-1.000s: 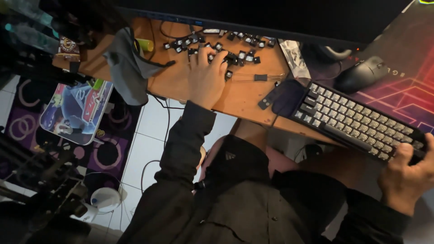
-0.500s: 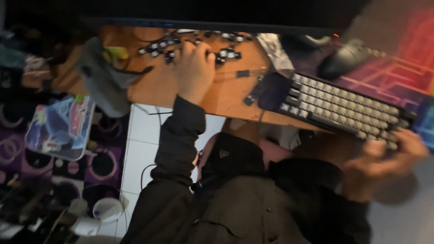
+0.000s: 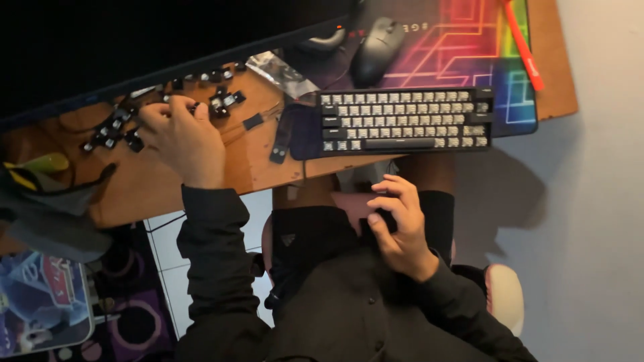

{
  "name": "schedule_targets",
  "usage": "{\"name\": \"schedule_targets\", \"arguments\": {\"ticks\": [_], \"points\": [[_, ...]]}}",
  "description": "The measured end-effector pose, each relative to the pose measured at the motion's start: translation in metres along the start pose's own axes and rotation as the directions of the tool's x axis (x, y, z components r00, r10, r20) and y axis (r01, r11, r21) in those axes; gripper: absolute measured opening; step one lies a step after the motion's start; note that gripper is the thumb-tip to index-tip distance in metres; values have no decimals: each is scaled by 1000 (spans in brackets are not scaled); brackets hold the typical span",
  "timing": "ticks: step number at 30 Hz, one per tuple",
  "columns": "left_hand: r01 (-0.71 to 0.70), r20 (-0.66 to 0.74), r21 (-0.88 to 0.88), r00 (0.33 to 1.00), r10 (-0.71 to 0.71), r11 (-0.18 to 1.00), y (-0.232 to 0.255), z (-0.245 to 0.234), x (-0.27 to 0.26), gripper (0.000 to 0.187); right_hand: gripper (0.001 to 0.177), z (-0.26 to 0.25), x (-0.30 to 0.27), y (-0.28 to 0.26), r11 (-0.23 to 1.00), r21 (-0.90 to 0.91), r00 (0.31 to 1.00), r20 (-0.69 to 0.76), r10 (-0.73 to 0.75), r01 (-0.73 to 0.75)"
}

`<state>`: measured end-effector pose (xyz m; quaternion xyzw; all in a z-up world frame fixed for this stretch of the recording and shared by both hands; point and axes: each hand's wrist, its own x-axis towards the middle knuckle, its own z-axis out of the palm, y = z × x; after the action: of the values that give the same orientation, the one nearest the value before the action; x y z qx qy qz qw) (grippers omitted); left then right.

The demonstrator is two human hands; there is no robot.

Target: The person assembles a mechanical keyboard by inserting keycaps into the keyboard base one at a time. They pick up keycaps from a pile on the desk, align them with the switches, and press them into place. The process is repeated for multiple keys across the keyboard.

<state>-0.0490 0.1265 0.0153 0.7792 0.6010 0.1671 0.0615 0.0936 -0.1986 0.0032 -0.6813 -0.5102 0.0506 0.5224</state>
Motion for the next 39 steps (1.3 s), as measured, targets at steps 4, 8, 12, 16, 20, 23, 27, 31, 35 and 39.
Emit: {"name": "schedule_targets", "arguments": {"ticks": [4, 8, 12, 16, 20, 23, 27, 31, 35, 39], "points": [[-18, -90, -111, 996, 8, 994, 12, -8, -11, 11, 17, -16, 0, 9, 1000, -13, 999, -29, 17, -18], [-299, -435, -79, 869, 238, 951, 11, -2, -29, 44, 18, -26, -1, 18, 999, 8, 999, -36, 35, -35], [-457, -265, -569, 889, 373, 684, 70, -13, -88, 12, 16, -26, 2, 14, 979, 191, 993, -77, 91, -75], [-489, -120, -768, 743, 658, 413, 119, -13, -148, 7, 34, -22, -10, 22, 898, 387, 969, -36, 243, -210], [-237, -18, -951, 688, 726, 200, 138, -13, -172, 11, 37, -28, -11, 21, 899, 348, 937, -130, 326, -264], [-181, 45, -946, 750, 659, 270, 154, -13, -176, 20, 28, -39, -5, 16, 909, 272, 914, -168, 368, -316], [57, 236, -942, 813, 533, 331, 179, -13, -177, 31, 27, -37, 1, 20, 864, 343, 849, -256, 463, -368], [-174, 95, -921, 766, 635, 348, 207, -16, -159, 12, 23, -33, 17, 38, 877, 283, 735, -480, 479, -388], [-364, 22, -873, 635, 772, 324, 229, 6, -137, 18, 12, -43, 44, 52, 896, 152, 726, -537, 430, -418], [-589, -118, -757, 549, 827, 283, 255, 32, -121, 23, 29, -71, 67, 32, 894, 80, 789, -442, 428, -440]]}}
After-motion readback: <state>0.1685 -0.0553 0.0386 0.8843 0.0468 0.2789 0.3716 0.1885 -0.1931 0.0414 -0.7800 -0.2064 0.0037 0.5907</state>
